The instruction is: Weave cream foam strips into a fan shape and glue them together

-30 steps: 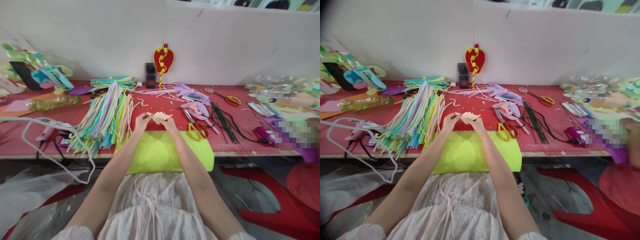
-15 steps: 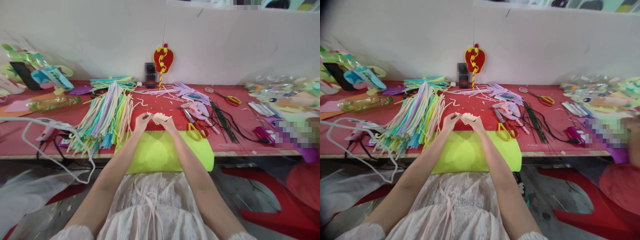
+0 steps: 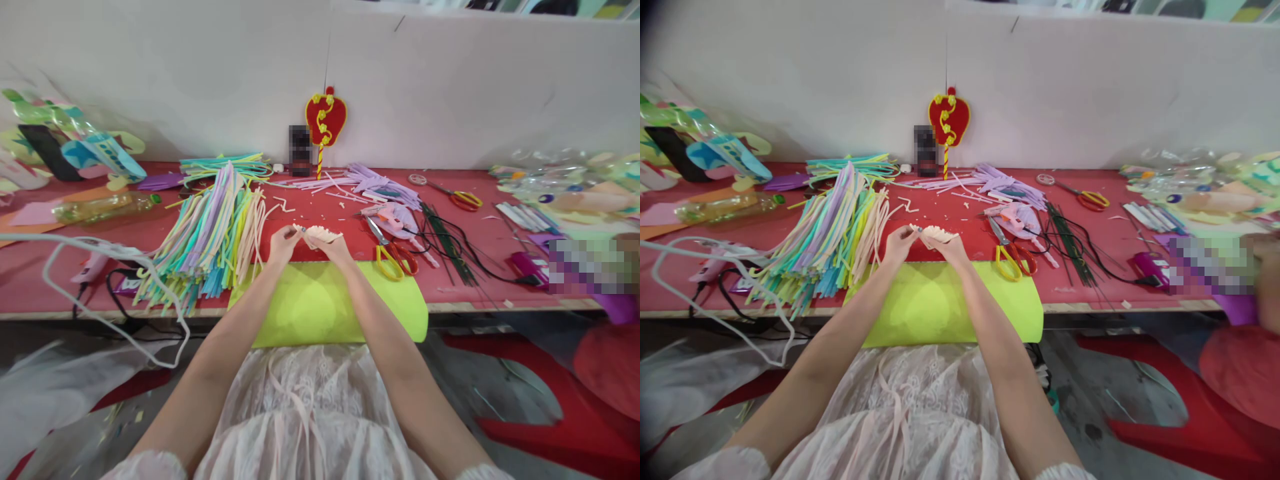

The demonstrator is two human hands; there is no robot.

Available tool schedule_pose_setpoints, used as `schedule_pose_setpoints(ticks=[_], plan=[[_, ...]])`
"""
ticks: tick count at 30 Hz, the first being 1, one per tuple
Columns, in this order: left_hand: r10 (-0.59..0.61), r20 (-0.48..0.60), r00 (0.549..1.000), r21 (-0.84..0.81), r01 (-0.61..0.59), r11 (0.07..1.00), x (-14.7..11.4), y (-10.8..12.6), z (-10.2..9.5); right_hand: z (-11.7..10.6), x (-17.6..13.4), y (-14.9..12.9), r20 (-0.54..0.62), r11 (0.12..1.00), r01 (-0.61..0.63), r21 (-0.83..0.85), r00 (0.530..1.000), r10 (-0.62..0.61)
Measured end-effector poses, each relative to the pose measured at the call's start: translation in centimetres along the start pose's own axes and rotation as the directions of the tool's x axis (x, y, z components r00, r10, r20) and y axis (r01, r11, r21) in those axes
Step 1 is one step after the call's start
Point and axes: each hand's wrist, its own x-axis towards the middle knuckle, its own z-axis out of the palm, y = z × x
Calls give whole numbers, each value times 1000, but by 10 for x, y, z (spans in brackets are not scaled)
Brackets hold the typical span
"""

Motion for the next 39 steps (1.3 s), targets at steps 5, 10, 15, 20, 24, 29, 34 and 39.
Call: schedule_pose_setpoints(ticks=[5, 10, 15, 20, 24, 29, 34, 39], plan=[[-3, -11, 1000, -12, 3, 1000, 0, 1, -1, 1, -1, 1, 20, 999, -17, -40, 1000, 18], [-23, 3, 1000, -36, 23, 999, 0, 0, 0, -2, 1, 1, 4, 1000, -5, -28, 1000, 5], [-25, 30, 999, -51, 26, 998, 1, -4, 0, -3, 1, 1, 22, 999, -31, 31, 999, 31], [-1, 26, 1000, -31, 2, 1000, 3, -7, 1, -3, 3, 4, 42, 998, -46, 38, 998, 45], [12, 20, 1000, -9, -12, 1000, 4, -8, 1, -3, 3, 4, 39, 997, -56, 43, 998, 55], [13, 18, 1000, -6, -13, 1000, 3, -7, 1, -2, 2, 3, 46, 996, -80, 51, 996, 77], [8, 33, 999, -44, -7, 999, 3, -6, 0, -3, 2, 4, 45, 994, -83, 75, 996, 80], [-3, 27, 1000, -96, 5, 995, 4, -10, 2, -3, 2, 1, 49, 994, -78, 75, 996, 74]])
